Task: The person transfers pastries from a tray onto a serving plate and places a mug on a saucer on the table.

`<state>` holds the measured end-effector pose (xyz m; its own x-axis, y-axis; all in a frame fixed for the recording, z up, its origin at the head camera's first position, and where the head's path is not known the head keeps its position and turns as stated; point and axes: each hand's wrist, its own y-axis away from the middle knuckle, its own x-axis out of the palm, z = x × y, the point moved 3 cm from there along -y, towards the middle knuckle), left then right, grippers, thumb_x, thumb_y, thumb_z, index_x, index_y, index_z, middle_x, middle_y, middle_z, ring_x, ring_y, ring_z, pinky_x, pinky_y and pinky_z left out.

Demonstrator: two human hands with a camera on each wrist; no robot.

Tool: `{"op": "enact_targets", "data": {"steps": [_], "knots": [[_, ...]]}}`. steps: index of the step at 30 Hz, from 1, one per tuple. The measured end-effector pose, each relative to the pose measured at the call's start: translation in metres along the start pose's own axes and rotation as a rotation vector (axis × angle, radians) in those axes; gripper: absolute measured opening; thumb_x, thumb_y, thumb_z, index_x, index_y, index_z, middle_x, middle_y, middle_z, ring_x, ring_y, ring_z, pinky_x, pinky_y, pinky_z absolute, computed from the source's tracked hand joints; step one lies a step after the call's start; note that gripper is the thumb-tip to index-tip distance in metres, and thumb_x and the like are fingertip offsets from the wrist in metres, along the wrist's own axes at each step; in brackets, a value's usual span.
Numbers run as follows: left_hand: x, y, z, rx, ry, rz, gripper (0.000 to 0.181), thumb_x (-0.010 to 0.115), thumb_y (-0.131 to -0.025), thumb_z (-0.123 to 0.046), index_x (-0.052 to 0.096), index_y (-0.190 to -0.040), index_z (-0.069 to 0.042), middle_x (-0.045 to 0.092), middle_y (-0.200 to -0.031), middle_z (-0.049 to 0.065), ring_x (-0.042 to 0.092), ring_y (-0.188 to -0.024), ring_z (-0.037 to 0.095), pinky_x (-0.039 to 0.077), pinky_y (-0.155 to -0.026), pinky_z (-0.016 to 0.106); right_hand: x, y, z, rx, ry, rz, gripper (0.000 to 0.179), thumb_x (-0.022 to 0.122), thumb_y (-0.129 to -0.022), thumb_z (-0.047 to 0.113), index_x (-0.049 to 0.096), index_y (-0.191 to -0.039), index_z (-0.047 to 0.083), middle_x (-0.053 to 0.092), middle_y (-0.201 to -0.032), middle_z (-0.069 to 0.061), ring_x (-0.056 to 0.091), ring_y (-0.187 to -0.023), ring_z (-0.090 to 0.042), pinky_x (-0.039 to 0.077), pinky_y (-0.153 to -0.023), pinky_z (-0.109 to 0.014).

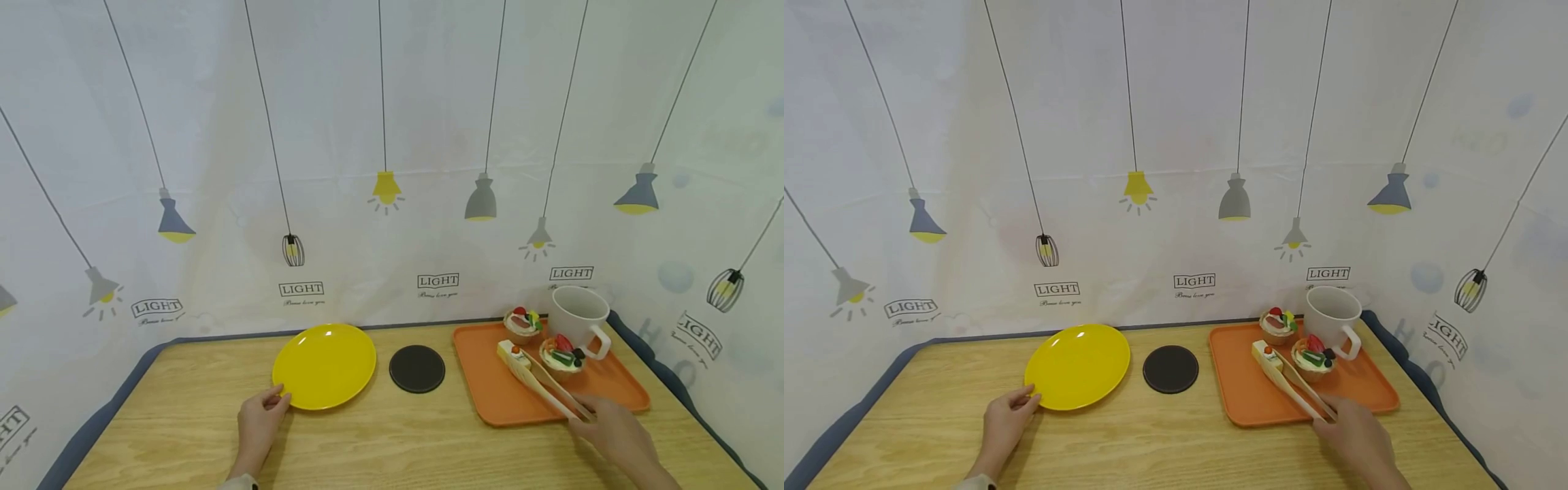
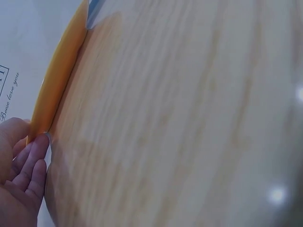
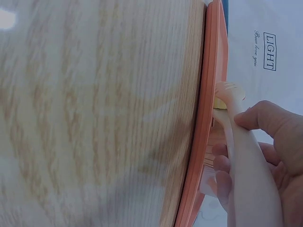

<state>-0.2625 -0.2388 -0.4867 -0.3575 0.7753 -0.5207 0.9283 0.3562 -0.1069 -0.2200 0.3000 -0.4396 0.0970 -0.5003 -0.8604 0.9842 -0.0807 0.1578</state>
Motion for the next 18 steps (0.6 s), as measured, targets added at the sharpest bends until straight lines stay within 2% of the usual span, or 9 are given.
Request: {"op": "enact_targets", "data": {"steps": [5,18], "knots": [[-0.0009,0.0003,-0.0012,0.018,0.008,0.006,0.033,0.065,-0.086,-0.01,0.061,-0.113,0.01,0.064,-0.09,0.016,0.062,-0.077,0.021,0.05,-0.061,0.019,-0.0007,-0.0012,0.0,0.006,0.006,0.007,0.053,0.067,-0.081,0.024,0.055,-0.125,-0.003,0.061,-0.087,-0.004,0.047,-0.068,-0.019,0.038,-0.052,-0.032],[-0.001,0.0006,-0.0017,0.0,0.015,-0.003,0.033,0.066,-0.085,-0.009,0.061,-0.112,0.01,0.063,-0.093,0.018,0.062,-0.081,0.024,0.051,-0.063,0.021,0.0014,0.0007,-0.0017,-0.009,-0.021,-0.02,0.051,0.065,-0.081,0.02,0.055,-0.125,-0.002,0.053,-0.072,0.001,0.046,-0.059,-0.018,0.037,-0.046,-0.031]]}}
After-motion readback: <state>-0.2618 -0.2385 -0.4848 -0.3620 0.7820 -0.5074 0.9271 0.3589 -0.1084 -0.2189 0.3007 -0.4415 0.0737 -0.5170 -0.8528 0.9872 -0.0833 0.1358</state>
